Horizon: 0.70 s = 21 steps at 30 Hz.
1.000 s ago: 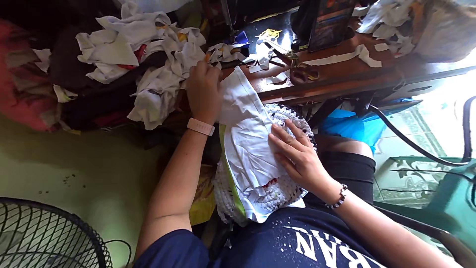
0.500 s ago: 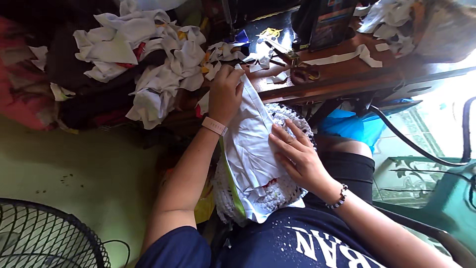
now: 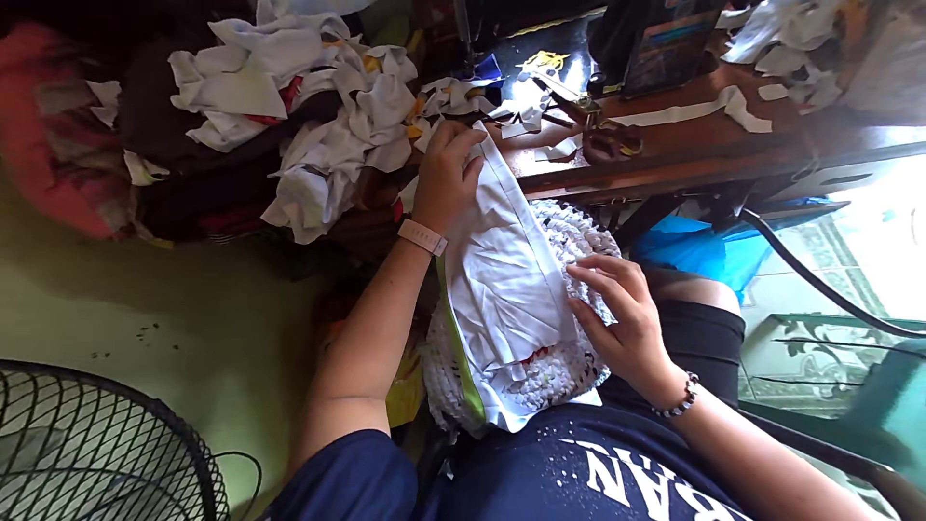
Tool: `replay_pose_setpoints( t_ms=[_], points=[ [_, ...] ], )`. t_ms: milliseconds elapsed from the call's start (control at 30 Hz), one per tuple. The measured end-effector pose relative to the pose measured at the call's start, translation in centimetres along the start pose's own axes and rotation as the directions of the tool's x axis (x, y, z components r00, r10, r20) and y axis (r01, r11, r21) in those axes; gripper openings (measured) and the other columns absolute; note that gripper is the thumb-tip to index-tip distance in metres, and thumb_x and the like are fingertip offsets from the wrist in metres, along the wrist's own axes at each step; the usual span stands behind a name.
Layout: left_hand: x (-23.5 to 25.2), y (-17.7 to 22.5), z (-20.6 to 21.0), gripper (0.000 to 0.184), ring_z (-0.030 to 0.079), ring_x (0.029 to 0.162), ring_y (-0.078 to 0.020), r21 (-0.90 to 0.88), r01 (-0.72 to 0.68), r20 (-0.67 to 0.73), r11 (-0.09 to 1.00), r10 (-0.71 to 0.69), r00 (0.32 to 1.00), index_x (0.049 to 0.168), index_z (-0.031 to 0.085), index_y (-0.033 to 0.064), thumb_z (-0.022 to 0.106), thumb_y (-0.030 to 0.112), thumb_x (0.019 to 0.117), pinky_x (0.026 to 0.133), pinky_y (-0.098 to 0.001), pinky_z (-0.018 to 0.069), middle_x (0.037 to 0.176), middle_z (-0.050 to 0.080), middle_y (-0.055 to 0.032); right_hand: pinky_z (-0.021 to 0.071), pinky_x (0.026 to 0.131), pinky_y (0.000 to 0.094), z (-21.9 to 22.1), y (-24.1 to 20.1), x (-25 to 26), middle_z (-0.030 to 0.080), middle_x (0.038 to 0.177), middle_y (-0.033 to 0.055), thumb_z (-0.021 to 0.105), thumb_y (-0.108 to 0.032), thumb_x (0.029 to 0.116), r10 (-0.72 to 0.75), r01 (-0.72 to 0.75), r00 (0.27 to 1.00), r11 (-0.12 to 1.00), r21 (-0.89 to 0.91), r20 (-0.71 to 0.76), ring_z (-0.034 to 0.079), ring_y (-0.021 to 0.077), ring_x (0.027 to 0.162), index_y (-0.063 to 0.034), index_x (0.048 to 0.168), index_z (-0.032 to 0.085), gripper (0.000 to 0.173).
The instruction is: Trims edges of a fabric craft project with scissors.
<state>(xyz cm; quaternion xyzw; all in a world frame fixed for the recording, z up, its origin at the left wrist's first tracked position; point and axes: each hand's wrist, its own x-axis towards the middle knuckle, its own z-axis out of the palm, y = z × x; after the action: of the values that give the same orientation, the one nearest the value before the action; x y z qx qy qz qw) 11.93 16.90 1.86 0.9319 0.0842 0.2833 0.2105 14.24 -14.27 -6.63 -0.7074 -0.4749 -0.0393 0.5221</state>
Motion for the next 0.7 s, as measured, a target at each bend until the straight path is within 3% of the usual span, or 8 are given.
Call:
replay_pose_setpoints(
  t_ms=[100,233,367,467,567,633,700],
  points=[
    [-0.1,0.0,0.2,0.022,0.063,0.112,-0.0287,0.016,-0.027,-0.013,0.999,0.027,1.0,0.116,0.072,0.0012,0.064,0.007,0.0964,0.099,-0.0384,0.0524,0.119,0.065,-0.0199,0.0495,0.094,0.0405,0.0,-0.2,0.2,0.065,0.11,0.0062,0.067,-0.03,0.0974,0.056,-0.057,0.997,0.998,-0.012,-0.045,0.059,0.0211,0.11,-0.0114,0.117,0.071,0.027],
    [-0.2,0.0,-0.1,0.014,0.064,0.111,-0.0289,0.007,-0.076,0.004,0.997,0.076,0.997,0.105,0.073,0.0006,0.063,0.004,0.0956,0.098,-0.0395,0.0527,0.116,0.066,-0.0191,0.0459,0.099,0.0429,-0.1,-0.8,2.8,0.066,0.11,0.0082,0.068,-0.026,0.0969,-0.053,0.051,0.998,0.998,-0.045,-0.038,0.057,0.0246,0.112,-0.0081,0.114,0.072,0.025],
    [-0.2,-0.2,0.0,0.016,0.066,0.109,-0.0282,0.021,-0.123,0.011,0.992,0.123,0.992,0.105,0.072,-0.0004,0.058,0.001,0.0966,0.097,-0.0389,0.054,0.113,0.068,-0.0184,0.0447,0.104,0.0538,0.2,-2.0,8.6,0.068,0.119,0.011,0.062,-0.021,0.0971,-0.207,0.216,0.976,0.963,-0.16,0.074,0.055,0.0342,0.125,-0.0098,0.114,0.075,0.024],
    [-0.3,-0.3,0.2,0.019,0.067,0.108,-0.0263,0.013,-0.095,-0.004,0.995,0.095,0.995,0.111,0.071,-0.0011,0.059,0.005,0.0973,0.097,-0.0384,0.054,0.112,0.069,-0.0177,0.041,0.108,0.0568,1.4,-2.3,13.4,0.069,0.129,0.0072,0.056,-0.018,0.1014,-0.264,0.293,0.953,0.924,-0.245,0.147,0.051,0.0346,0.135,-0.0132,0.122,0.074,0.027],
    [-0.4,-0.3,0.2,0.018,0.068,0.104,-0.0266,0.013,-0.08,-0.026,0.997,0.08,0.996,0.11,0.07,-0.003,0.062,0.006,0.0968,0.095,-0.0381,0.0545,0.109,0.069,-0.0187,0.0278,0.118,0.0632,2.9,-1.8,16.9,0.066,0.139,0.0041,0.049,-0.012,0.1029,-0.245,0.315,0.941,0.886,-0.342,0.233,0.043,0.0347,0.145,-0.0131,0.132,0.068,0.035],
    [-0.4,-0.3,0.2,0.018,0.068,0.103,-0.0268,0.015,-0.087,-0.03,0.996,0.087,0.996,0.109,0.07,-0.0038,0.063,0.006,0.0964,0.095,-0.0383,0.0547,0.108,0.069,-0.0189,0.0195,0.12,0.0681,3.6,-1.3,18.2,0.063,0.143,0.0045,0.046,-0.006,0.1026,-0.191,0.288,0.941,0.884,-0.369,0.278,0.038,0.0361,0.149,-0.0129,0.137,0.066,0.04],
    [-0.4,-0.5,0.3,0.016,0.068,0.103,-0.0264,0.015,-0.1,-0.041,0.995,0.101,0.994,0.108,0.07,-0.0037,0.063,0.004,0.0959,0.095,-0.0376,0.055,0.108,0.069,-0.0185,0.0167,0.12,0.0696,4.0,-0.7,19.0,0.061,0.145,0.005,0.045,-0.005,0.1022,-0.155,0.267,0.941,0.886,-0.378,0.302,0.036,0.037,0.15,-0.0129,0.137,0.065,0.041]
  ],
)
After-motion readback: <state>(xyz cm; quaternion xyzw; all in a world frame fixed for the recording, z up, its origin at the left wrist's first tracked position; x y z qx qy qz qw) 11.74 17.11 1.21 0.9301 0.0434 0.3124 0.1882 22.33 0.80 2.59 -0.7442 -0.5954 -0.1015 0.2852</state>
